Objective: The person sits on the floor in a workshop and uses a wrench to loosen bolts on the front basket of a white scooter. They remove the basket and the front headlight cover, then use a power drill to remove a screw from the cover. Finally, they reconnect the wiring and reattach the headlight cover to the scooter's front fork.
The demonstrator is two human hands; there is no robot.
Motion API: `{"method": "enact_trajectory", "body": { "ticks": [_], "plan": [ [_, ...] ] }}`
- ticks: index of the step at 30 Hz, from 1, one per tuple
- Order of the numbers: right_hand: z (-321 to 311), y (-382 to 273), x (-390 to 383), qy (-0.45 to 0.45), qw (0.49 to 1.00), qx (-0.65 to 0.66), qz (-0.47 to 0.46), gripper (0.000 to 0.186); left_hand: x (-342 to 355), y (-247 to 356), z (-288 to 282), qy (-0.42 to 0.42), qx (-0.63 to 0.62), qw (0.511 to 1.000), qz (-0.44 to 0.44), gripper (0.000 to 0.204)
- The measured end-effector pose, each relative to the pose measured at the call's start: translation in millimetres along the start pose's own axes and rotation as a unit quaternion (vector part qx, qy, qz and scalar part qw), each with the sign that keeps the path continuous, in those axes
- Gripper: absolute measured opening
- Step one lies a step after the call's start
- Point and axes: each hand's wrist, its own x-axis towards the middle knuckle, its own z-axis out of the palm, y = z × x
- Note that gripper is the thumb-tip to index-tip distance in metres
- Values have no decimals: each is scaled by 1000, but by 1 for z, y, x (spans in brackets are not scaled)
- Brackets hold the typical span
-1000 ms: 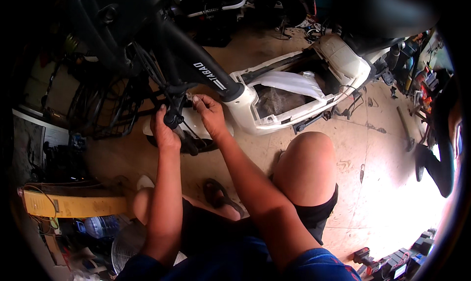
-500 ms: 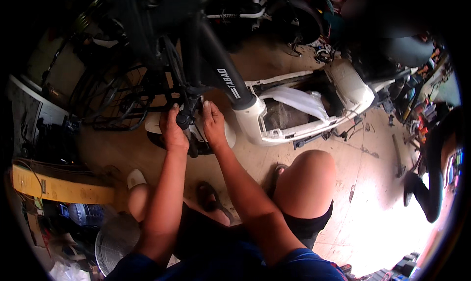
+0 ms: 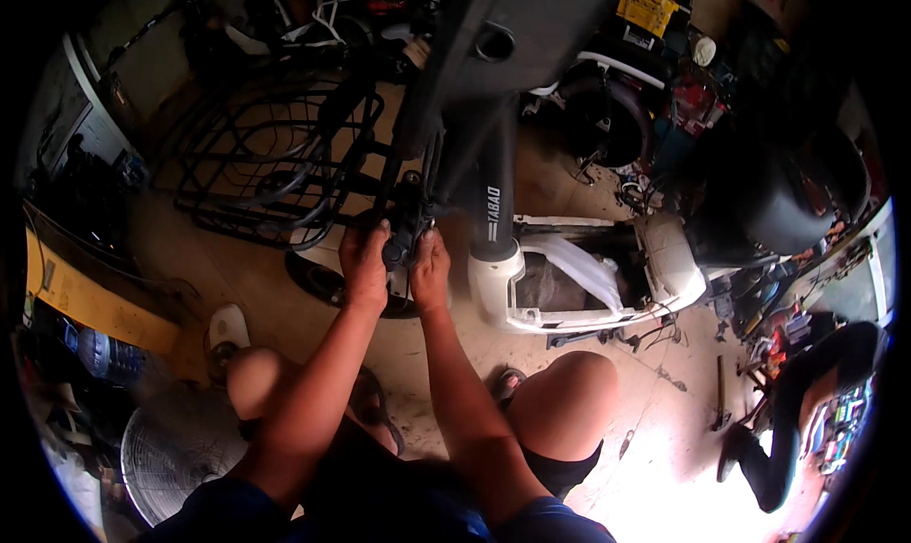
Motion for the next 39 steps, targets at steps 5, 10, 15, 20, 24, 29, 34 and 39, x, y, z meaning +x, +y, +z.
{"method": "enact_trajectory", "body": {
  "ticks": [5, 10, 15, 20, 24, 29, 34, 39],
  "plan": [
    [-2, -4, -2, -6, 999, -32, 0, 48, 0, -8, -1, 1, -16, 1000, 15, 27],
    [-7, 4, -2, -31, 999, -12, 25, 48, -4, -12, 0, 6, 31, 999, 28, 27],
    [-7, -1, -3, -37, 998, 10, 46, 47, -4, -20, 4, 18, 16, 997, 72, 20],
    [-4, -24, -7, -47, 996, 10, 79, 48, -4, -21, 4, 25, 27, 996, 86, 11],
    [-8, -30, -10, -54, 988, 5, 142, 52, -3, -19, 2, 33, 35, 995, 88, 11],
    [-19, -36, -10, -65, 975, 21, 209, 58, -4, -14, 9, 48, 0, 996, 76, 15],
    [-11, -51, -11, -32, 980, -9, 197, 60, -4, -22, -1, 28, 69, 996, 57, 16],
    [-7, -66, -12, -26, 971, -29, 236, 61, -3, -19, 0, 16, 44, 995, 83, 15]
  ]
}}
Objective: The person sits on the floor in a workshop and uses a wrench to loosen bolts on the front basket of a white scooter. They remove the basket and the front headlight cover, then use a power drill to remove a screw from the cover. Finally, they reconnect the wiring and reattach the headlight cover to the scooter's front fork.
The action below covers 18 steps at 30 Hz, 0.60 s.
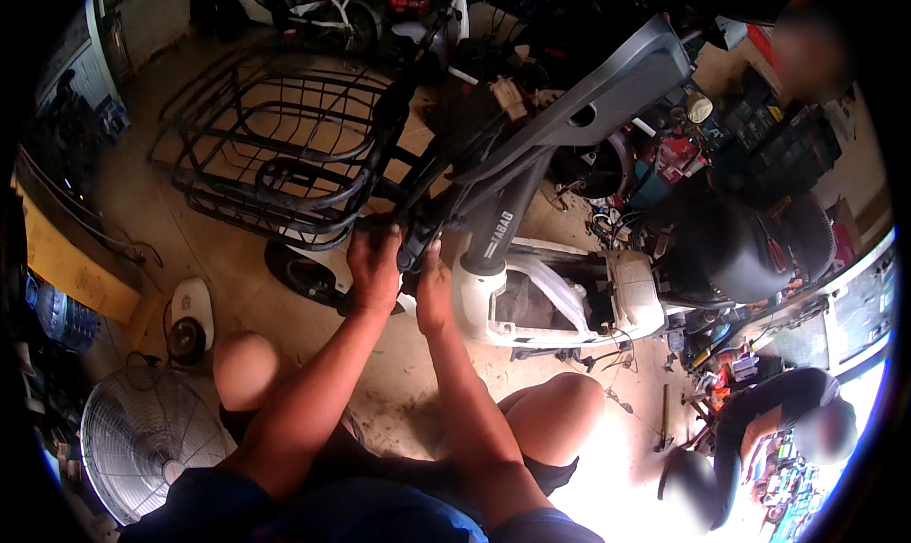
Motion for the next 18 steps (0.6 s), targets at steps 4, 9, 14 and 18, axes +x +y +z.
{"method": "enact_trajectory", "body": {
  "ticks": [4, 9, 14, 18],
  "plan": [
    [0, 5, 3, -4, 1000, 20, 3, 61, 1, 5, 4, 28, -3, 1000, 10, 16],
    [-1, -3, -1, -4, 999, 4, 35, 61, -2, 8, 6, 29, -10, 999, 7, 16],
    [-2, -9, -3, -13, 998, 13, 62, 60, -1, 1, -3, -16, -13, 999, -26, 21],
    [-6, -13, -1, -14, 994, 17, 103, 59, -1, 4, 0, -14, -23, 999, -27, 22]
  ]
}}
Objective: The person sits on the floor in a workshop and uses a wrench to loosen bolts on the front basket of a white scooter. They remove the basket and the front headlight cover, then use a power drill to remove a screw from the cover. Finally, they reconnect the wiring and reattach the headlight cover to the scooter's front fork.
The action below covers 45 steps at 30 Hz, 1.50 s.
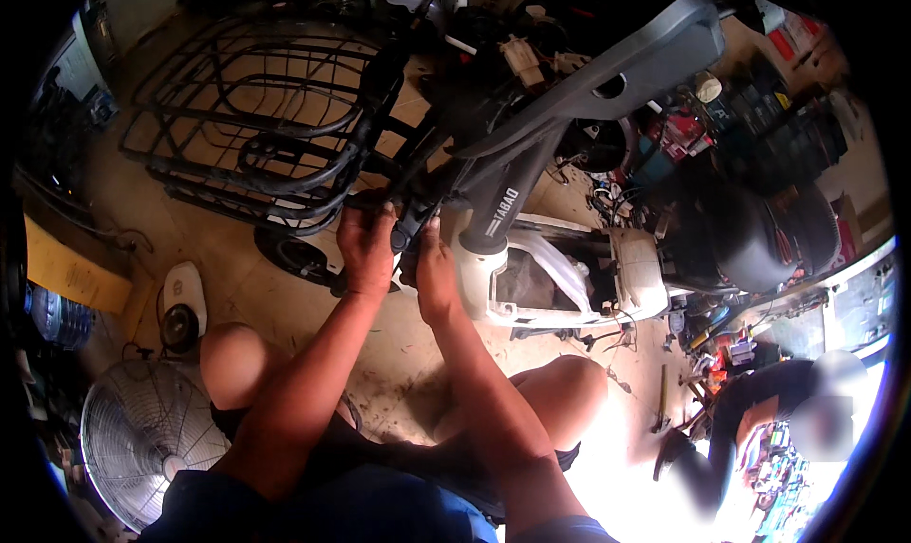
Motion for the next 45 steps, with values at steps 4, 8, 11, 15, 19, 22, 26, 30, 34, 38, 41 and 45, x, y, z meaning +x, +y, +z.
{"method": "enact_trajectory", "body": {
  "ticks": [4, 8, 11, 15, 19, 22, 26, 30, 34, 38, 41, 45],
  "plan": [
    [-1, -12, -2, -18, 999, -4, 29, 58, 3, 0, 0, -3, 17, 1000, -6, 23],
    [5, -21, -11, 3, 999, -32, 37, 60, 2, 4, 1, 12, 15, 1000, 13, 14],
    [-6, -19, -3, 4, 998, -33, 46, 62, 3, 3, 8, 20, 11, 999, 36, 15],
    [-6, -10, -2, -34, 999, -28, 31, 57, 6, 0, -1, 18, 17, 999, 28, 16],
    [-6, -8, -9, -22, 999, 22, 15, 58, 0, 2, 3, 30, -2, 1000, 7, 17],
    [-19, 14, -5, -13, 994, 110, -8, 53, 1, 0, 3, 39, 24, 999, 7, 15],
    [-17, 35, -2, 87, 981, 85, -154, 32, 1, 4, 6, 40, 11, 999, -7, 16],
    [-16, 34, 4, 102, 971, -12, -217, 32, 3, 3, 4, 49, 12, 999, -11, 19],
    [-16, 45, 22, 87, 973, 58, -206, 39, 2, 5, 7, 58, 16, 998, -22, 19],
    [-1, 42, 22, 91, 968, 32, -232, 41, 4, 3, 2, 53, 16, 998, -22, 18],
    [0, 48, 27, 88, 960, 49, -261, 39, 2, 3, 4, 55, 7, 998, -13, 16],
    [-1, 50, 36, 83, 953, 35, -290, 38, 2, 2, 3, 48, 12, 999, -7, 14]
  ]
}}
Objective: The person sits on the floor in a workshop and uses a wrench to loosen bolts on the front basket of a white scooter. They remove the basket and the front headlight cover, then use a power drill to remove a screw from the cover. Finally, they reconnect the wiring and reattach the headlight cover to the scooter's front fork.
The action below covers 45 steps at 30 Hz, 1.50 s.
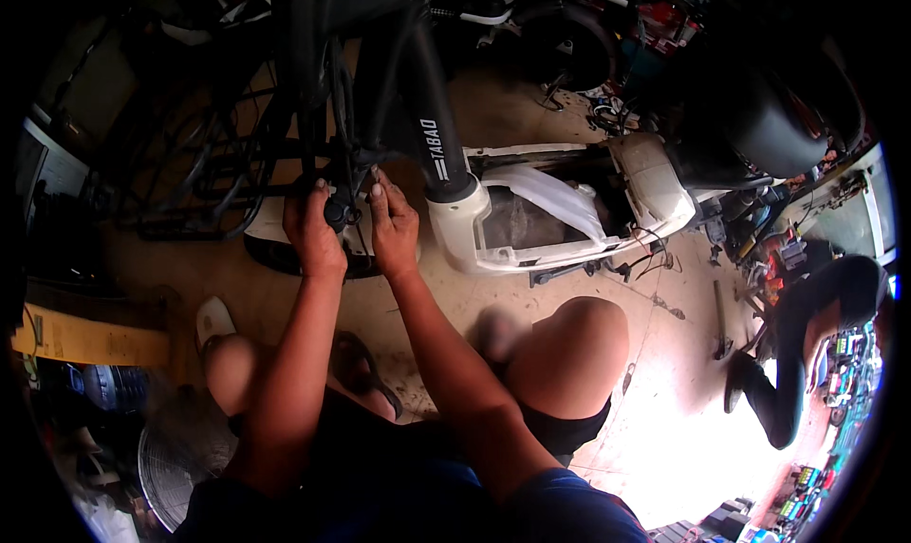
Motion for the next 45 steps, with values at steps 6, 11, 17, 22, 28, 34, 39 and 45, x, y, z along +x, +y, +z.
{"method": "enact_trajectory", "body": {
  "ticks": [6, 11, 17, 22, 28, 34, 39, 45],
  "plan": [
    [10, 8, 2, 12, 998, 19, -58, 39, 0, 2, 2, 4, 0, 1000, -3, 14],
    [15, -4, -8, 27, 999, 34, 1, 39, -3, 5, 1, 13, 9, 1000, 3, 15],
    [6, -1, -3, -2, 998, 44, 48, 36, -4, 4, 4, -7, -2, 1000, 12, 22],
    [2, 2, -3, -47, 997, 11, 58, 43, -1, -1, 2, 2, -17, 999, 28, 15],
    [15, -13, -6, -15, 998, 16, 63, 43, 2, -9, 0, 6, -34, 999, 17, 14],
    [21, -26, -12, -12, 993, 57, 104, 44, -3, -7, -3, -13, -7, 1000, 12, 13],
    [33, -56, -17, 6, 984, 92, 154, 41, -5, -1, 3, -8, -27, 999, 30, 13],
    [8, -61, -13, -57, 961, 77, 260, 36, 0, -1, 1, -3, -2, 998, 58, 18]
  ]
}}
